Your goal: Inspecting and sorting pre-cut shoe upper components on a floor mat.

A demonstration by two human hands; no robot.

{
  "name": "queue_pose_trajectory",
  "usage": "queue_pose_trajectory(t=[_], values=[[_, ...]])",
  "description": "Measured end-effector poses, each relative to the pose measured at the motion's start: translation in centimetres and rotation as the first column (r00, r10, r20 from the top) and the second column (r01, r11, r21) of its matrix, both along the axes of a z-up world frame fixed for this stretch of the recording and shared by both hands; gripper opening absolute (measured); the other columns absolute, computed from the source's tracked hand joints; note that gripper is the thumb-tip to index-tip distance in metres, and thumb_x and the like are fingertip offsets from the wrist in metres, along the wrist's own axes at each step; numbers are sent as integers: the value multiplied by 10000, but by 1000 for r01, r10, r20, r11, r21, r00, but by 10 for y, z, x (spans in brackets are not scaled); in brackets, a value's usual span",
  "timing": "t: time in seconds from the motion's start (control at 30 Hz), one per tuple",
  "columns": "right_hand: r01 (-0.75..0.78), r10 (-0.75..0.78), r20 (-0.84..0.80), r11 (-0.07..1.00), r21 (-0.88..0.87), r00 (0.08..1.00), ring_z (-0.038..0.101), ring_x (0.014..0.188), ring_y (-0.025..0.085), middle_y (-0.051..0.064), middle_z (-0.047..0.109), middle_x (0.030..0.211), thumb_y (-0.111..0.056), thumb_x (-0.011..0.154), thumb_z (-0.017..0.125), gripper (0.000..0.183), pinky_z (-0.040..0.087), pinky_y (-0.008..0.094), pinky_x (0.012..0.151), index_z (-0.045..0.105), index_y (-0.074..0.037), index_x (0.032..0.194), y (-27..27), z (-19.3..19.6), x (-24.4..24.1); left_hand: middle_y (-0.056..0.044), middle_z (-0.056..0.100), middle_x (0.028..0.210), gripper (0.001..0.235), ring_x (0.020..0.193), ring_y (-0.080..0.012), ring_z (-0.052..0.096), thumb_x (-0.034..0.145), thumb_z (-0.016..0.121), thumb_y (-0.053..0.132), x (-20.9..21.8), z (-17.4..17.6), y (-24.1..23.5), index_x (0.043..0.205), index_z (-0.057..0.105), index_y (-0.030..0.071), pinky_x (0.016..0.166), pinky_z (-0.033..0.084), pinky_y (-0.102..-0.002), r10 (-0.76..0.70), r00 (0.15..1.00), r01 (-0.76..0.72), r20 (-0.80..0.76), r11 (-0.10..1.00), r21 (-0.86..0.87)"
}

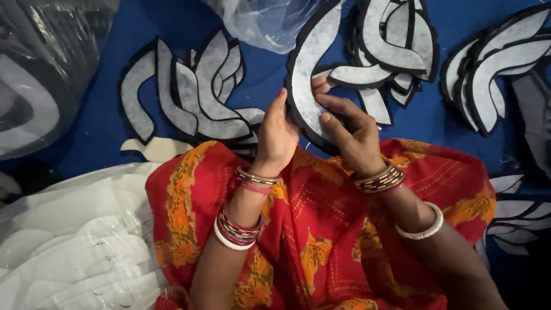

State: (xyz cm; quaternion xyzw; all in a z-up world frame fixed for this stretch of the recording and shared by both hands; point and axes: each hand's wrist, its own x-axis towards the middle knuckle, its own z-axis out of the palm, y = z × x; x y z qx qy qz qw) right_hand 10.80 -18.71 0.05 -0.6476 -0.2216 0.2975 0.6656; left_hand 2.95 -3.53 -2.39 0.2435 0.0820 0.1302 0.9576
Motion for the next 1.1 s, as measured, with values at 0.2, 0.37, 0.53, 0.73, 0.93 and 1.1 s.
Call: queue_pose_trajectory(t=[0.2,0.37,0.53,0.73,0.93,1.1], values=[[20,-19,-20,998,52,1000,604,1124,71,1,667,1232,-87,1030,658,291,496,223,975,630,-9,1310,1,-3,0,-211,595,1440,562,1365,-290,561,1158,362,368,-1,-4,-6,1464,491,-86,1217,388,-405,20,1000,-21,7,997,81],[103,-101,93,995,-15,991,567,987,63,-14,623,1103,-97,973,768,313,494,215,858,595,-22,1224,3,-14,-5,-252,613,1396,576,1320,-323,587,1157,357,405,0,-4,0,1394,526,-92,1204,407,-428,103,994,-105,20,989,104],[138,-131,113,989,-51,985,545,864,58,-13,601,1000,-110,898,848,413,485,214,756,598,-32,1217,3,-6,-15,-191,628,1253,557,1119,-303,616,1146,365,385,-4,7,28,1353,526,-107,1087,459,-467,241,953,-227,183,969,-94],[60,-37,-218,993,99,975,652,841,51,-26,668,954,-53,884,805,370,547,210,735,641,-24,1213,-4,18,-36,-118,603,1167,350,963,-193,560,1135,366,278,-21,24,41,1293,470,-16,937,479,-369,387,918,-360,87,906,-223],[26,-16,-56,984,174,998,636,799,69,15,666,930,-6,888,816,211,527,221,701,716,-10,1074,-13,23,-43,-40,603,997,429,848,-95,588,1182,347,215,-22,33,38,1590,438,118,897,530,-293,267,911,-117,314,899,-422],[-16,-2,74,968,252,997,648,880,88,20,671,990,-8,893,814,222,537,246,791,705,-30,1085,-14,29,-43,-25,616,950,374,732,-77,589,1181,338,168,-27,29,41,1517,488,104,844,550,-291,212,895,-9,392,888,-459]])
